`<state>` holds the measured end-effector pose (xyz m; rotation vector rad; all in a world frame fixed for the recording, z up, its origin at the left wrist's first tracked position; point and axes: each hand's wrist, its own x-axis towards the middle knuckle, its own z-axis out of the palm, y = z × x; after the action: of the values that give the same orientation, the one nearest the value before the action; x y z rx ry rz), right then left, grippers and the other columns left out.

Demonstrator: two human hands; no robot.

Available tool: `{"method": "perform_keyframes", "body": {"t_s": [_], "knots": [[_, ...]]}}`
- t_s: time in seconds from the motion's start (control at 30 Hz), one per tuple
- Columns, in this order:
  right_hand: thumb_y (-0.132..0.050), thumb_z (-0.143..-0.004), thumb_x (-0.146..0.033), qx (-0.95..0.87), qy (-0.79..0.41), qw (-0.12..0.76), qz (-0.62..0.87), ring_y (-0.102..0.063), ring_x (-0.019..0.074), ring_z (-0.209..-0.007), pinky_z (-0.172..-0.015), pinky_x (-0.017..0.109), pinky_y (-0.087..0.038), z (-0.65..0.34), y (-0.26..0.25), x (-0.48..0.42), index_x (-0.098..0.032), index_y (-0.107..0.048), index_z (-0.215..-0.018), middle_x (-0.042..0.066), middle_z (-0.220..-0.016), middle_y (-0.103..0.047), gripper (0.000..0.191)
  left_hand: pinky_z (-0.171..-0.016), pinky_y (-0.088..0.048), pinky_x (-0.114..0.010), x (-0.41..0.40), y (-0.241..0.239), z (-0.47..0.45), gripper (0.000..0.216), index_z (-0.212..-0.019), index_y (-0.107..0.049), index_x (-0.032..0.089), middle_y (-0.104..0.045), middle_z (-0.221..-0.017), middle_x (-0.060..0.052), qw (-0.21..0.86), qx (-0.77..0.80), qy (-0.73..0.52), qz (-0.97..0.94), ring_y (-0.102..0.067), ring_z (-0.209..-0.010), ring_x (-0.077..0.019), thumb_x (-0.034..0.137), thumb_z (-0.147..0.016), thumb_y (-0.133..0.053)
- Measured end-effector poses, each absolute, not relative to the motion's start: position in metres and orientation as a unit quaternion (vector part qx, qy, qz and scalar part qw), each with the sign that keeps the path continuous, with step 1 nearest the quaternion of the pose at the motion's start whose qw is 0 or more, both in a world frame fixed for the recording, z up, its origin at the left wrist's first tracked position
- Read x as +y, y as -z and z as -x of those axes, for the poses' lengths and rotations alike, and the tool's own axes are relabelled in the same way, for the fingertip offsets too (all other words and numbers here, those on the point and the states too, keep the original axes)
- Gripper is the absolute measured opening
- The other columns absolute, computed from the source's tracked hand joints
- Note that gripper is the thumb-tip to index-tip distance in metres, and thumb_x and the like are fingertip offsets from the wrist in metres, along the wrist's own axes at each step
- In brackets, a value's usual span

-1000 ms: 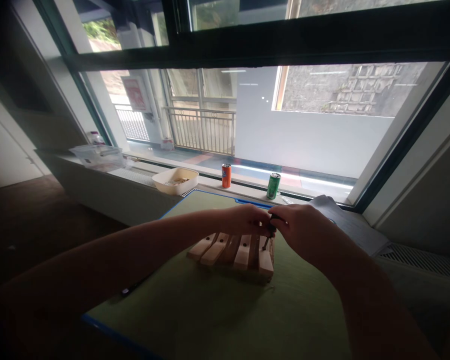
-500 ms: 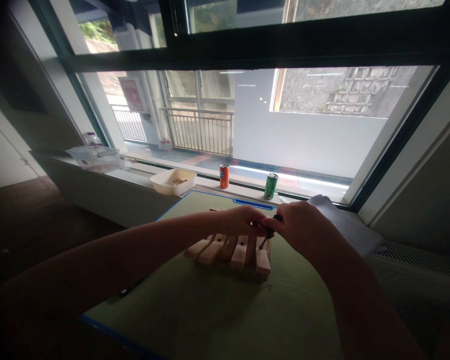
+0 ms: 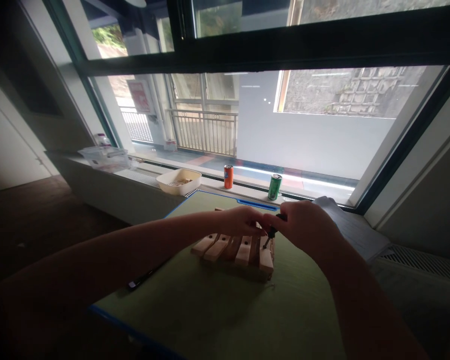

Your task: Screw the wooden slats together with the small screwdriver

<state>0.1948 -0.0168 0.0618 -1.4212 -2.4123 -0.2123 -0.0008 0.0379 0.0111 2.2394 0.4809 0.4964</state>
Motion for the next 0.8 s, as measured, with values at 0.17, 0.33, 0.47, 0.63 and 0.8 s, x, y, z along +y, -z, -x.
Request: {"method": "perform_keyframes", "body": {"t_s": [0.17,0.33,0.47,0.63,0.8], "knots": [[-0.039,-0.081,-0.054,-0.788,0.181,0.216,0.548,-0.042,0.0110,-0.039,-0.044,0.025,-0.026,-0.191,-0.065,-0.023,-0.018,-0.062,-0.060,0.002,-0.047,-0.055,0.048,-0.069,-0.045,-0.025,0.031,-0.021,0.017,0.021,-0.096,-0.060,0.013,-0.063,-0.095,-0.006,0.382,0.295,-0.376,-0.791,-0.057,-0.078,-0.0106,0.015,-0.079,-0.048],[-0.048,-0.081,-0.047,-0.780,0.185,0.326,0.500,-0.052,0.0137,-0.046,-0.046,0.024,-0.032,-0.201,-0.081,-0.046,-0.018,-0.066,-0.076,0.004,-0.060,-0.063,0.034,-0.059,-0.045,-0.023,0.016,-0.034,0.041,0.021,-0.097,-0.058,0.017,-0.064,-0.095,-0.005,0.336,0.391,-0.522,-0.679,-0.054,-0.069,-0.0098,0.023,-0.080,-0.048],[-0.053,-0.079,-0.038,-0.799,0.141,0.371,0.452,-0.060,0.0175,-0.060,-0.052,0.026,-0.040,-0.206,-0.086,-0.050,-0.021,-0.066,-0.090,0.005,-0.076,-0.068,0.024,-0.080,-0.044,-0.031,0.007,-0.024,0.063,0.023,-0.098,-0.058,0.018,-0.063,-0.099,-0.006,0.209,0.479,-0.571,-0.633,-0.056,-0.091,-0.0161,0.028,-0.078,-0.051],[-0.061,-0.072,-0.037,-0.637,-0.149,0.579,0.486,-0.061,0.0188,-0.066,-0.059,0.030,-0.045,-0.211,-0.047,-0.028,-0.018,-0.062,-0.087,0.003,-0.071,-0.065,0.024,-0.089,-0.040,-0.032,0.015,0.015,0.082,0.055,-0.120,-0.045,0.019,-0.045,-0.129,-0.012,0.306,0.573,-0.522,-0.552,-0.044,-0.117,-0.0241,0.025,-0.068,-0.061],[-0.053,-0.071,-0.031,-0.312,-0.443,0.711,0.448,-0.056,0.0154,-0.048,-0.051,0.032,-0.049,-0.217,0.034,-0.016,-0.021,-0.051,-0.065,-0.001,-0.049,-0.054,0.012,-0.068,-0.048,-0.029,0.023,0.051,0.084,0.070,-0.122,-0.042,0.012,-0.058,-0.113,-0.017,0.418,0.549,-0.471,-0.550,-0.061,-0.088,-0.0242,0.022,-0.059,-0.069]]}}
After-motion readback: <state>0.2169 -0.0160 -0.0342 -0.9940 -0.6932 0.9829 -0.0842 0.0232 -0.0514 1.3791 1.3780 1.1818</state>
